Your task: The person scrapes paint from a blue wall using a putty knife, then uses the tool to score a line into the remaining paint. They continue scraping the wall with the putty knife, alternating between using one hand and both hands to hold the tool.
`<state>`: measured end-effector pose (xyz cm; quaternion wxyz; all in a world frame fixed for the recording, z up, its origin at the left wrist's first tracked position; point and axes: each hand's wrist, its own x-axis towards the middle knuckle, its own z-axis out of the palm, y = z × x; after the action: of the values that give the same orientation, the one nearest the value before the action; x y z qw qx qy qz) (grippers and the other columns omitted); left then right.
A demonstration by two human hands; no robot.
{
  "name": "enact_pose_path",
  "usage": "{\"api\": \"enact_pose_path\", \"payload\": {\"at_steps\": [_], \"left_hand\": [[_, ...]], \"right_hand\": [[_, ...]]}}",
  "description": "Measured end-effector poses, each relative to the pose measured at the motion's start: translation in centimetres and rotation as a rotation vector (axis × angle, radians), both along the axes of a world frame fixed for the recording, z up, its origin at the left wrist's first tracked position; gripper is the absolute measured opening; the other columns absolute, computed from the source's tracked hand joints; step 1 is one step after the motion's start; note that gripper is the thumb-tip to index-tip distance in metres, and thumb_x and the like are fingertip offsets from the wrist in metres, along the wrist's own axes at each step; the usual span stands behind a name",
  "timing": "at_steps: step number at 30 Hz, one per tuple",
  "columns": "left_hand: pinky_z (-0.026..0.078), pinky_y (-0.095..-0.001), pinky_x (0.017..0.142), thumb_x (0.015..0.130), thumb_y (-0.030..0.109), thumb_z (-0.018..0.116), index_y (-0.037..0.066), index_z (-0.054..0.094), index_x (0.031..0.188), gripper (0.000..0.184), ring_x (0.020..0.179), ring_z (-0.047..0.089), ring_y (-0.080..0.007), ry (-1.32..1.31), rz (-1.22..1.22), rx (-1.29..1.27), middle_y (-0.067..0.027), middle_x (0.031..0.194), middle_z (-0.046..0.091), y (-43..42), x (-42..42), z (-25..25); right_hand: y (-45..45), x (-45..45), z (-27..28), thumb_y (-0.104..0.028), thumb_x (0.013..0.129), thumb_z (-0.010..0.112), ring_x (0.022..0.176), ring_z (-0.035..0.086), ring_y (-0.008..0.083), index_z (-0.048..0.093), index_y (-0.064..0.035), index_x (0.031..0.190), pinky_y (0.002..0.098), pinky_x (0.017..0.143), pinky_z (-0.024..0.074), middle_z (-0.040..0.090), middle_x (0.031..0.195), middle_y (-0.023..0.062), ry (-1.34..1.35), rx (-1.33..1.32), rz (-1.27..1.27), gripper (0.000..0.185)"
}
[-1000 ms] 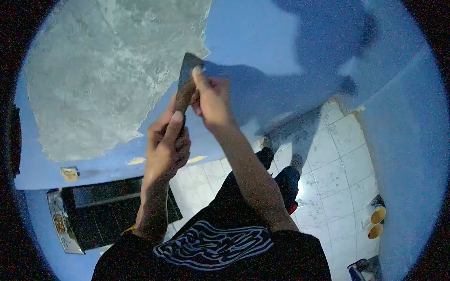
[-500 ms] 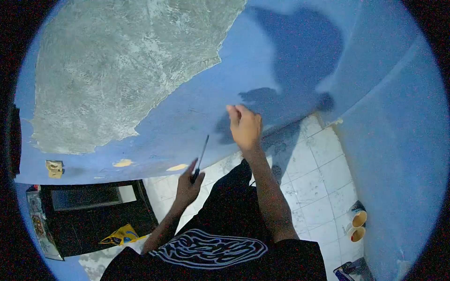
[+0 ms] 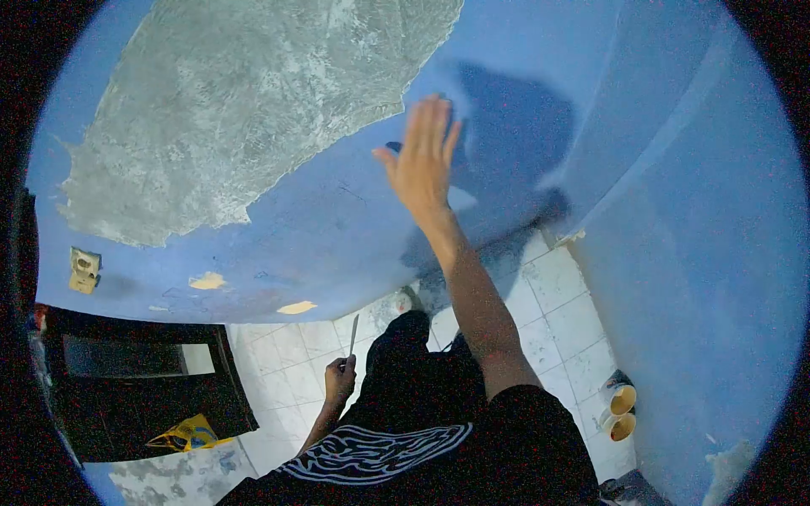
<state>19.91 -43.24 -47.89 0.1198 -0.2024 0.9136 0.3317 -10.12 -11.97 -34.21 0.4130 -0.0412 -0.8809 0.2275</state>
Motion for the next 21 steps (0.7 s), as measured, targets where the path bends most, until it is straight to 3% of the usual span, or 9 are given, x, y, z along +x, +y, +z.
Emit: {"api": "enact_pose_path", "payload": {"at_steps": [2, 3, 4, 7, 9, 10, 14, 18, 21], "left_hand": [[0.05, -0.036, 0.057, 0.091, 0.036, 0.063, -0.007, 0.067, 0.091, 0.043, 0.06, 0.066, -0.0227, -0.082, 0.111, 0.061, -0.0173, 0.068, 0.067, -0.2, 1.2, -1.1], [0.037, -0.029, 0.037, 0.092, 0.033, 0.064, 0.0, 0.059, 0.089, 0.033, 0.04, 0.051, -0.0137, -0.021, 0.074, 0.113, -0.0082, 0.057, 0.059, -1.2, 1.9, -3.5], [0.037, -0.029, 0.037, 0.092, 0.033, 0.064, 0.0, 0.059, 0.089, 0.033, 0.04, 0.051, -0.0137, -0.017, 0.076, 0.122, -0.0082, 0.057, 0.059, -1.2, 2.4, -3.4], [0.036, -0.029, 0.031, 0.092, 0.025, 0.066, 0.01, 0.046, 0.098, 0.026, 0.037, 0.049, -0.0142, -0.112, 0.148, 0.46, -0.0054, 0.053, 0.054, 0.6, 1.8, 0.0], [0.036, -0.0294, 0.032, 0.092, 0.022, 0.064, 0.008, 0.049, 0.1, 0.022, 0.038, 0.049, -0.014, -0.108, 0.186, 0.55, -0.0057, 0.053, 0.054, 0.9, 2.3, 1.3], [0.037, -0.0297, 0.033, 0.093, 0.02, 0.062, 0.006, 0.051, 0.102, 0.02, 0.039, 0.05, -0.0138, -0.115, 0.222, 0.625, -0.0061, 0.053, 0.054, 0.8, 2.4, 1.7], [0.035, -0.025, 0.036, 0.094, 0.022, 0.061, 0.009, 0.056, 0.103, 0.017, 0.043, 0.047, -0.0102, -0.16, 0.269, 0.75, -0.0015, 0.06, 0.053, 1.3, 2.9, 4.8], [0.035, -0.0242, 0.047, 0.094, 0.014, 0.057, 0.004, 0.067, 0.098, 0.014, 0.051, 0.043, -0.0058, 0.136, -0.127, 0.55, 0.003, 0.063, 0.053, 0.5, -0.7, 9.5], [0.043, -0.0309, 0.053, 0.091, 0.01, 0.058, 0.002, 0.068, 0.113, 0.025, 0.056, 0.057, -0.0121, 0.563, -0.328, 0.244, -0.0119, 0.074, 0.07, 2.6, -5.2, 18.4]], "right_hand": [[0.0, -0.8, -0.4, -0.058, 0.085, 0.057, 0.144, 0.017, 0.0381, 0.027, 0.0083, 0.144, 0.0588, 0.114, 0.0135, 0.021, 0.153, 0.0273, 0.011, 0.162, 0.08, 0.094], [-0.3, -0.9, -1.0, -0.058, 0.085, 0.057, 0.144, 0.017, 0.04, 0.027, 0.009, 0.144, 0.0592, 0.114, 0.0146, 0.022, 0.152, 0.0294, 0.014, 0.318, 0.156, 0.094], [-0.1, -0.5, -1.8, -0.058, 0.085, 0.057, 0.144, 0.017, 0.04, 0.027, 0.009, 0.144, 0.0592, 0.114, 0.0146, 0.022, 0.152, 0.0294, 0.018, 0.327, 0.159, 0.094], [2.8, 0.0, -6.7, -0.057, 0.09, 0.053, 0.142, 0.023, 0.0405, 0.03, 0.0073, 0.144, 0.0584, 0.112, 0.0195, 0.026, 0.151, 0.0281, -0.122, -0.078, 0.031, 0.087], [5.7, 1.7, -17.0, -0.058, 0.094, 0.045, 0.137, 0.031, 0.0424, 0.038, 0.0049, 0.141, 0.0508, 0.112, 0.026, 0.033, 0.147, 0.0276, -0.45, -0.285, 0.161, 0.078], [7.6, 2.4, -26.2, -0.028, 0.097, 0.05, 0.124, 0.047, 0.0445, 0.046, -0.0055, 0.138, 0.0493, 0.103, 0.0381, 0.047, 0.137, 0.0265, -0.552, -0.254, 0.227, 0.047], [10.2, 18.2, -43.2, -0.02, 0.094, 0.047, 0.117, 0.056, 0.0307, 0.062, -0.006, 0.121, 0.0445, 0.095, 0.0452, 0.059, 0.127, 0.0172, -0.979, 0.374, 0.362, 0.034], [5.7, 59.3, -56.2, -0.021, 0.094, 0.047, 0.114, 0.056, 0.0288, 0.063, -0.0054, 0.119, 0.0431, 0.095, 0.0452, 0.061, 0.123, 0.015, -1.036, -0.1, 0.33, 0.033], [5.5, 68.5, -56.7, -0.022, 0.094, 0.047, 0.112, 0.057, 0.0273, 0.063, -0.0049, 0.117, 0.042, 0.094, 0.0453, 0.062, 0.12, 0.0132, -1.058, -0.442, 0.316, 0.033]]}}
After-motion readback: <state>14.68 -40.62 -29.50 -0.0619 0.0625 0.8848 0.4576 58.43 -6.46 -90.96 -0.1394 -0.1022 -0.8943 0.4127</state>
